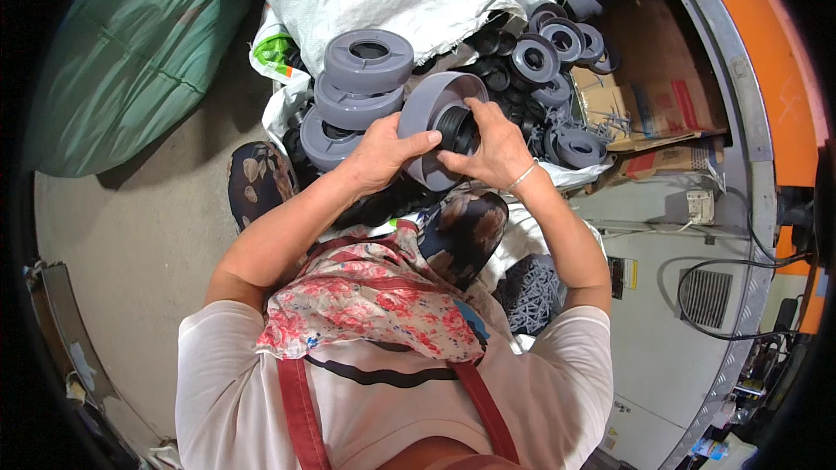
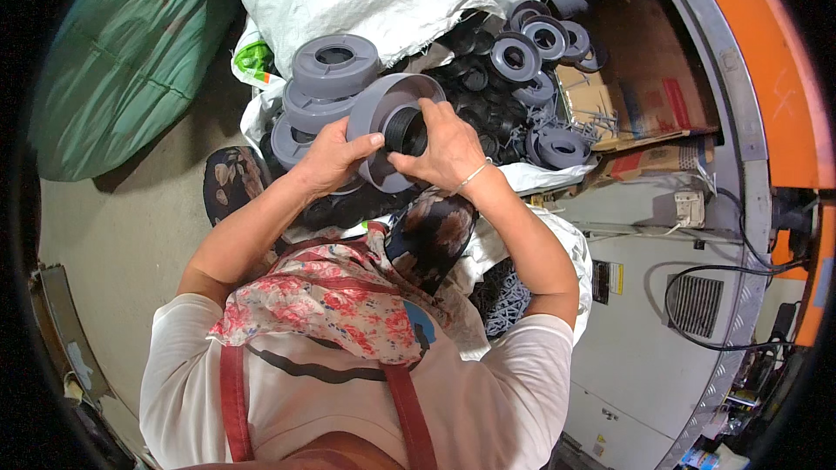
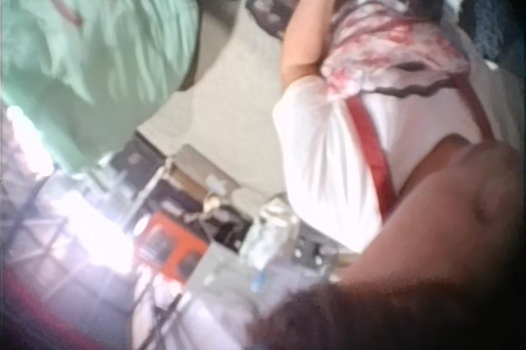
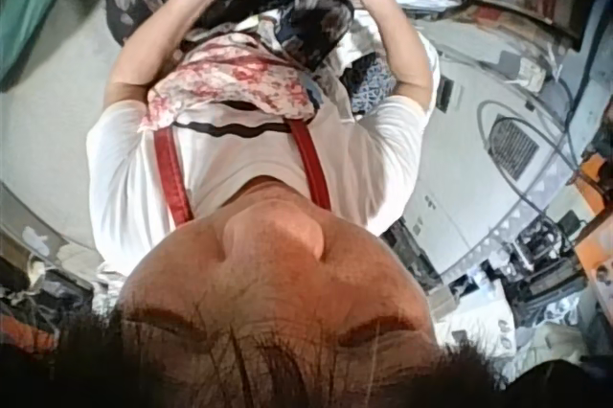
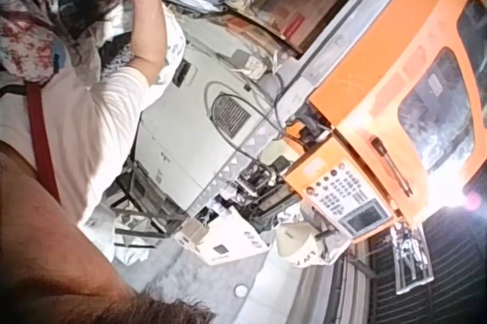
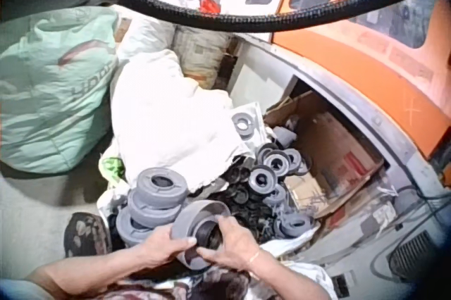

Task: The person picks up grey plastic wheels from a large sack, inserts black plastic centers into them, and stacks the assembled parts on the floor.

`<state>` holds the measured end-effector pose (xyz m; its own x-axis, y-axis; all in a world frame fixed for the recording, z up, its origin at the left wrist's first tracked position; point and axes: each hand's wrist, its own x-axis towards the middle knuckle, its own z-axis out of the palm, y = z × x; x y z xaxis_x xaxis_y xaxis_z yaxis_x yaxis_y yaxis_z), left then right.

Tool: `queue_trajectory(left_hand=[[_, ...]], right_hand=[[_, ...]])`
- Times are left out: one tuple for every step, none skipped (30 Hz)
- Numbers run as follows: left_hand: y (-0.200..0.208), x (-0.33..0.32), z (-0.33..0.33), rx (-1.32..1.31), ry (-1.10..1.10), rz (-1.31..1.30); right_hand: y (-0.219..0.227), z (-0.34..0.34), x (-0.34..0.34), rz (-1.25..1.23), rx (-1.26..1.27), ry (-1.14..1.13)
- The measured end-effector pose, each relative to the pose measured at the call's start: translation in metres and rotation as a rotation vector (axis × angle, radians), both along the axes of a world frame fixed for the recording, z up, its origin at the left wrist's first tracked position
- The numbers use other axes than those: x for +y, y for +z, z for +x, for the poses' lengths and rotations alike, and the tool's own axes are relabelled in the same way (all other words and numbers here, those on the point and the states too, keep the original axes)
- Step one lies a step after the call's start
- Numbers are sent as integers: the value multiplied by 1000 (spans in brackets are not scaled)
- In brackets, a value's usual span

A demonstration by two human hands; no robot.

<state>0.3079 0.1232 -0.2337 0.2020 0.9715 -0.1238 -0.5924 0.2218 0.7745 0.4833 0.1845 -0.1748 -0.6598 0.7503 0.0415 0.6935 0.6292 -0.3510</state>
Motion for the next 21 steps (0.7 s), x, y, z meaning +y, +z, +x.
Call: queue_trajectory(left_hand=[[0,-2,-4,18,-12,10],[1,-4,-9,-16,-52,-1],[7,-7,-11,-58,-85,-33],[16,-9,-14,-100,-119,-65],[21,-10,-16,-142,-153,-97],[24,-10,-19,-163,-176,-109],[24,-11,-20,-178,-170,-98],[25,-13,-20,-193,-164,-88],[25,-14,-21,-208,-157,-77],[22,-15,-21,-196,-153,-83],[19,-17,-22,-184,-149,-88],[16,-18,-23,-172,-148,-98],[15,-18,-25,-180,-170,-110],[16,-17,-27,-188,-192,-122],[16,-17,-30,-193,-212,-137],[14,-18,-31,-203,-203,-143],[12,-18,-31,-212,-195,-149],[12,-18,-31,-222,-187,-150],[13,-20,-29,-220,-144,-117],[14,-23,-25,-218,-101,-83],[16,-26,-21,-218,-59,-48]], right_hand=[[3,-3,-3,-18,10,44],[8,-7,-8,-10,11,95],[12,-9,-10,88,-21,213],[17,-9,-11,185,-52,330],[19,-9,-12,282,-83,446],[19,-12,-14,292,-106,460],[19,-13,-13,307,-88,471],[18,-12,-12,321,-70,483],[17,-12,-11,336,-53,497],[15,-13,-11,342,-47,517],[13,-13,-11,348,-42,538],[11,-13,-12,350,-36,555],[10,-12,-13,355,-45,573],[8,-12,-14,360,-54,590],[7,-13,-15,364,-57,608],[10,-14,-16,307,-100,591],[8,-16,-17,251,-100,538],[8,-18,-17,200,-102,484],[7,-20,-17,149,-103,430],[4,-22,-14,177,6,349],[-2,-23,-15,95,93,207]])
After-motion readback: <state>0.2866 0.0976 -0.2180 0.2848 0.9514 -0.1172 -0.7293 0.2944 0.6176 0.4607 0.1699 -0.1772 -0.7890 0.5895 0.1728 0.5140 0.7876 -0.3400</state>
